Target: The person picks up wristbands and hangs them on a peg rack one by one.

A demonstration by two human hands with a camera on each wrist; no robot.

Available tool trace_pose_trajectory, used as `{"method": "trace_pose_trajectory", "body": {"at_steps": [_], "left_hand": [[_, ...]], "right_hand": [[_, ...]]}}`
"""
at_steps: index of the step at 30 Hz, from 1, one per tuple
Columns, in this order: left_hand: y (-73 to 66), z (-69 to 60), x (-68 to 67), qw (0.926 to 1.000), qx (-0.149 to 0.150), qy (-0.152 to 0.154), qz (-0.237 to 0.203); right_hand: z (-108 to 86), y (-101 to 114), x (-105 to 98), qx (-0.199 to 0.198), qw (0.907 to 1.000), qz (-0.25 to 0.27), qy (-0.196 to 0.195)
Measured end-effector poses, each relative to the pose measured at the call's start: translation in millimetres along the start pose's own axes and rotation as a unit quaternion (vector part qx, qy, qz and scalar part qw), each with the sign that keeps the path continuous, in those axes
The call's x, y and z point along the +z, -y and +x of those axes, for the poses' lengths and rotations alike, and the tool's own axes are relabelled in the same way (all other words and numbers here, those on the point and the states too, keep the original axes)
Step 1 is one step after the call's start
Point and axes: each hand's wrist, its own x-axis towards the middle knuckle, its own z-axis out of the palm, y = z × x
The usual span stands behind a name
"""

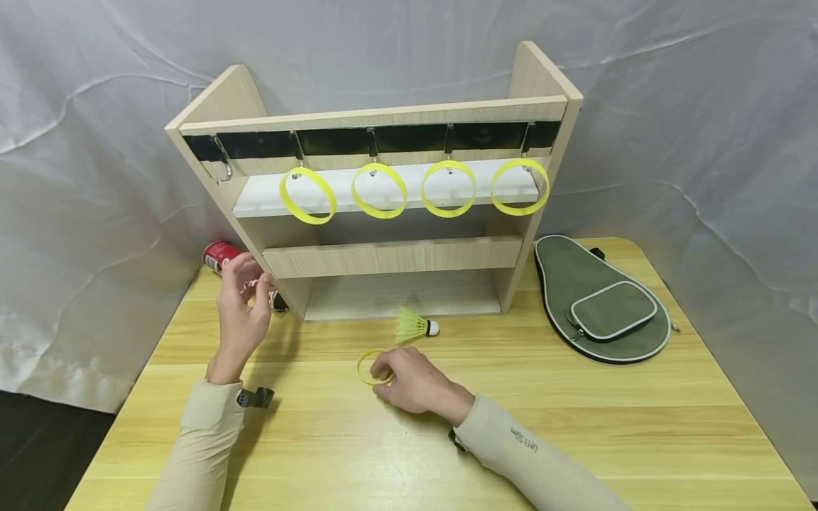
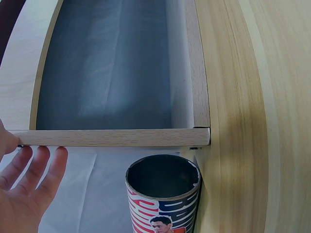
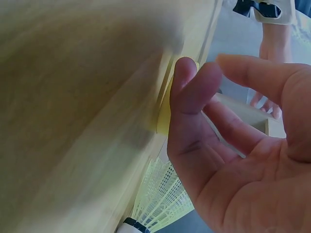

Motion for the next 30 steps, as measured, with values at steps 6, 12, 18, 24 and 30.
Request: {"method": "trace_pose_trajectory", "body": {"at_steps": [6, 12, 18, 24, 30], "left_hand": [[-1.6, 0.9, -0.9, 1.0, -0.006, 0.005, -0.002], [-2.4, 1.2, -1.3, 1.0, -0.005, 0.004, -0.001], [-2.3, 1.2, -1.2, 1.0, -0.006, 0.006, 0.0], [-1.3, 0.4, -0.9, 1.0, -0.006, 0.004, -0.004], [-1.9, 0.6, -0.9, 1.0, -0.002, 0.003, -0.006]], "right_hand": [[-4.3, 1, 0, 0.004, 0.9998, 0.003, 0.021], [-5.6, 1, 3, -0.004, 0.9995, 0.003, 0.033], [-1.1, 4, 0, -0.014, 0.9997, -0.009, -0.019], [3.2, 7, -1, -0.018, 0.996, -0.062, -0.062], [6.4, 11, 1, -0.001, 0.9952, -0.083, -0.051]]}}
